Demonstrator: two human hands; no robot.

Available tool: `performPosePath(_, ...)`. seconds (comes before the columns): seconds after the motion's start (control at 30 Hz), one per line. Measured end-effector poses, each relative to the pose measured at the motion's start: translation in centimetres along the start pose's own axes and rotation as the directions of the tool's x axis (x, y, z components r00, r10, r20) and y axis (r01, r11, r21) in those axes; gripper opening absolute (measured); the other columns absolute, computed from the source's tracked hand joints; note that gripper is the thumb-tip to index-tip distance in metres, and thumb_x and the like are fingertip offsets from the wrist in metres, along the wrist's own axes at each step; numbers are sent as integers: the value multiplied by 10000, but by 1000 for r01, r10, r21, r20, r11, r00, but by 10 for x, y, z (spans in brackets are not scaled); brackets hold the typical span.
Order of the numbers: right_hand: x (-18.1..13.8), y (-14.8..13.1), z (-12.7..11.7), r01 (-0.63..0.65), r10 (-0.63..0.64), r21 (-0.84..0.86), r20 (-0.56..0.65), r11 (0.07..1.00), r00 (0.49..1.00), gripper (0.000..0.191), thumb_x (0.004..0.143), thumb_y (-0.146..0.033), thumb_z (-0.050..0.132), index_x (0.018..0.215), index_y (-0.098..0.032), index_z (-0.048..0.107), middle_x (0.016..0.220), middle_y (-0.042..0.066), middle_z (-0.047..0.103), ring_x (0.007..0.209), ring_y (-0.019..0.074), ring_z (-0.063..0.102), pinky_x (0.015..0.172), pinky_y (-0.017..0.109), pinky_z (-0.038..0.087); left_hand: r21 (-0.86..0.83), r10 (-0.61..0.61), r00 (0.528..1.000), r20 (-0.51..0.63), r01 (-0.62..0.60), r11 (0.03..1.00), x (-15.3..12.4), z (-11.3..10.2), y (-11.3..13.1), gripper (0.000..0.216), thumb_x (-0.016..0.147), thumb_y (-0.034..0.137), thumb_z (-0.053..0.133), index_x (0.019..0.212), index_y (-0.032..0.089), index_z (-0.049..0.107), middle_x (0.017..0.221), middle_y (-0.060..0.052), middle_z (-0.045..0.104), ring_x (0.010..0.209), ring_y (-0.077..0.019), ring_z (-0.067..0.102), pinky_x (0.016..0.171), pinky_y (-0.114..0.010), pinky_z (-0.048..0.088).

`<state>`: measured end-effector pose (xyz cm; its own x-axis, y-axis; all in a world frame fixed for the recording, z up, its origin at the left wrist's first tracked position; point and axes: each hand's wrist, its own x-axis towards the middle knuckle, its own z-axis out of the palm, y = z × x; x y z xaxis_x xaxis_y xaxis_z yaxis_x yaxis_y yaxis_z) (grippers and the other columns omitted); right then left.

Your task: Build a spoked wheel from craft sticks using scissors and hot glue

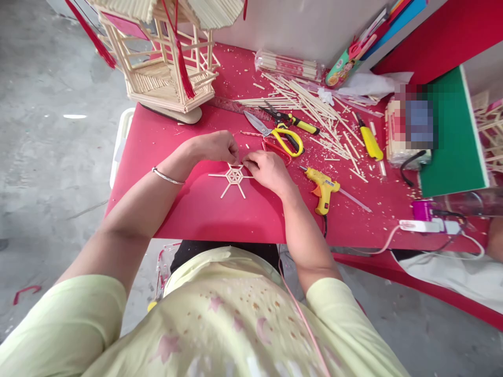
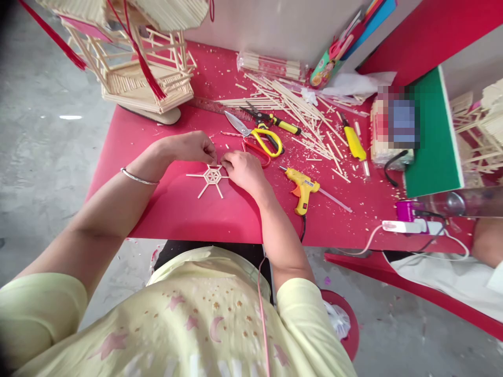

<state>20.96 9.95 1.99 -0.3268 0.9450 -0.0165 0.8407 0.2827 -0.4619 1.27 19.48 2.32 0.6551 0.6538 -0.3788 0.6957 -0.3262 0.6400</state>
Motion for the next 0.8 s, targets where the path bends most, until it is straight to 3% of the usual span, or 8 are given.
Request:
performPosePath(0.2, 0, 0, -1, -11, 11, -44, 9, 999, 1000, 246, 1025, -277, 536, 1110, -232, 763, 1076, 67, 768, 1005, 225, 693, 865, 303, 467, -12, 21, 1000, -23, -21, 1000, -4, -2, 5, 214, 665, 324, 689, 774, 190, 816, 684, -4, 724, 668, -149, 596, 597, -243, 387)
performPosePath(0.3, -1, -1, -3, -26, 26, -61, -9, 998, 1000, 240, 1026, -289, 539, 1116, -242, 757, 1090, 64, 770, 1008, 225, 695, 851, 301, 465, -23, 22, 993, -113, -24, 999, -4, -2, 5, 231, 673, 327, 674, 768, 164, 807, 640, -1, 683, 618, -131, 539, 576, -249, 365)
performPosePath(0.53, -1, -2, -8, -172, 152, -86, -197, 981, 969, 266, 1030, -289, 501, 1137, -257, 743, 1101, 57, 756, 1009, 235, 684, 826, 314, 460, -16, 43, 958, -283, -50, 999, 2, 1, -1, 257, 681, 359, 667, 752, 148, 795, 596, 0, 654, 593, -121, 505, 548, -246, 327)
performPosePath(0.8, -3, -5, -8, -134, 115, -100, -170, 986, 979, 272, 1039, -306, 494, 1143, -266, 742, 1106, 54, 752, 986, 214, 682, 779, 294, 455, 132, 100, 985, -140, -81, 988, -5, 3, 8, 181, 659, 309, 654, 739, 227, 794, 668, 12, 720, 624, -138, 593, 553, -229, 355)
